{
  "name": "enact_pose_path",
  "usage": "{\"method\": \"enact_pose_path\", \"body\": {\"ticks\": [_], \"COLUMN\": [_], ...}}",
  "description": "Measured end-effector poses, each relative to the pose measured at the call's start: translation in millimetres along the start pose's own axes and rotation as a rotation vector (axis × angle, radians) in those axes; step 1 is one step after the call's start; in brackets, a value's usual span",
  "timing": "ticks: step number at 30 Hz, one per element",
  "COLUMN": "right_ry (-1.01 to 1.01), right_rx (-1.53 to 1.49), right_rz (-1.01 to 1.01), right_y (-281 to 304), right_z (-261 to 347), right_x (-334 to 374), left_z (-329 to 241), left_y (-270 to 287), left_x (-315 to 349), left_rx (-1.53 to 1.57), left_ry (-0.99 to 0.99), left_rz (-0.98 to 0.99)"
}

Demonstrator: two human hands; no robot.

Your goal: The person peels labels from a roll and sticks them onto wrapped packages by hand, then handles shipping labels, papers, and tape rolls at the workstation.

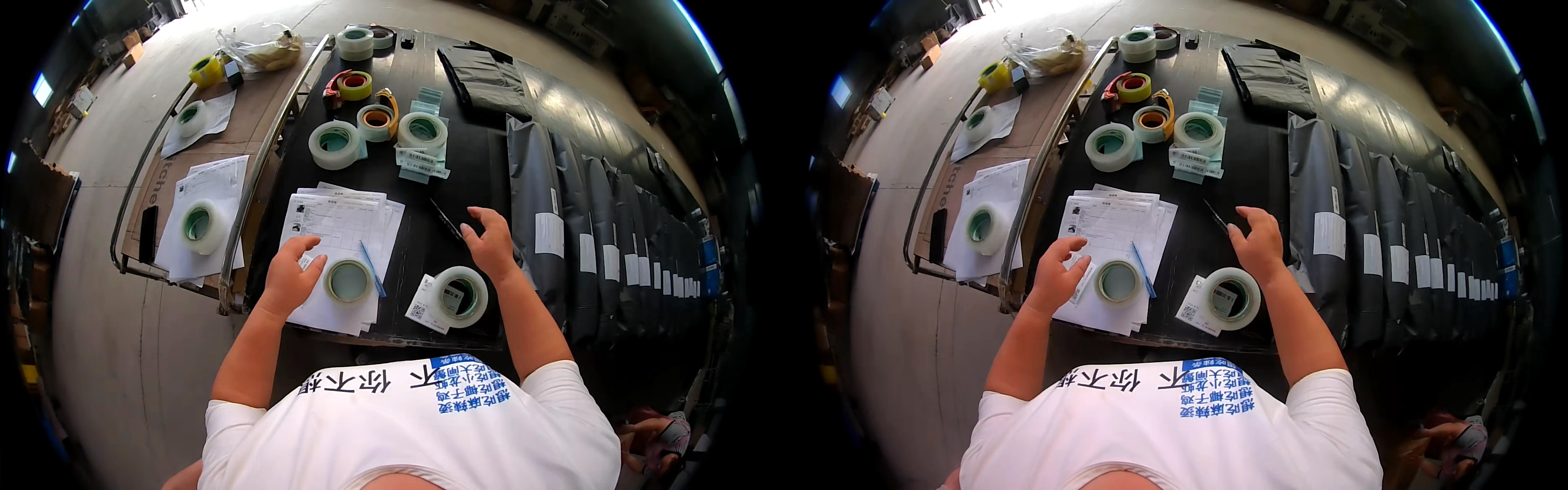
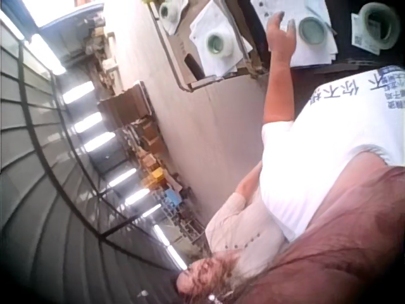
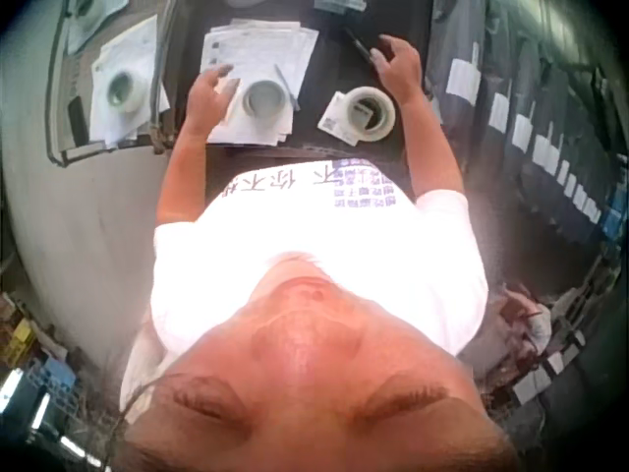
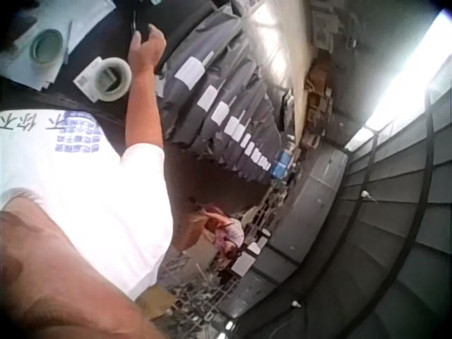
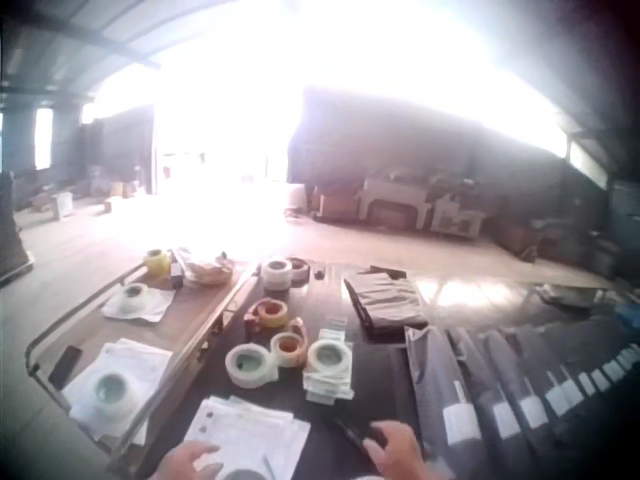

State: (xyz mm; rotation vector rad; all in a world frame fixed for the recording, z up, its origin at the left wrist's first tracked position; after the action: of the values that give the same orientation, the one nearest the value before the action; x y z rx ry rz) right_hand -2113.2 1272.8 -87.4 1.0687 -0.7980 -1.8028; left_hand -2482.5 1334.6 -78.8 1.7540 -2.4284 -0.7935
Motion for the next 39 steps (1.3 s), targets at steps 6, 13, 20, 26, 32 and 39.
{"method": "enact_pose_path", "body": {"ticks": [6, 13, 20, 26, 32, 39], "right_ry": [0.211, 0.347, -0.119, -0.110, 0.225, 0.112], "right_rx": [0.231, 0.402, -0.832, 0.265, 0.153, 0.189], "right_rz": [0.023, 0.471, 0.280, 0.031, -0.028, 0.342], "right_y": [-57, -123, -102, -83, -110, -135], "right_z": [-34, -31, -90, -109, -63, -58], "right_x": [-145, -220, -226, -196, -174, -169], "left_z": [18, 88, 47, 47, 41, 47], "left_y": [-78, -190, -195, -227, -229, -210], "left_x": [-148, -250, -247, -255, -225, -203], "left_rx": [0.287, 0.237, -0.310, -0.666, -0.520, -0.155], "left_ry": [0.174, 0.484, 0.364, 0.099, -0.009, -0.182], "left_rz": [0.072, 0.030, 0.215, 0.221, 0.323, 0.474]}}
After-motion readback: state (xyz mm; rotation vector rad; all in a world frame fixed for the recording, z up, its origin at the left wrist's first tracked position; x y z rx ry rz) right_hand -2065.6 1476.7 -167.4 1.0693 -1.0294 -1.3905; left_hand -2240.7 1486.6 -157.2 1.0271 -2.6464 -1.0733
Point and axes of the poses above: each hand's wrist, its own x-axis away from the middle knuckle, its own y-axis out of the back of the hand, z = x × y, the point moved 3 cm from there along -x, towards the middle knuckle, and after that the axes turned 11 degrees about x, right-handed, at the moved point
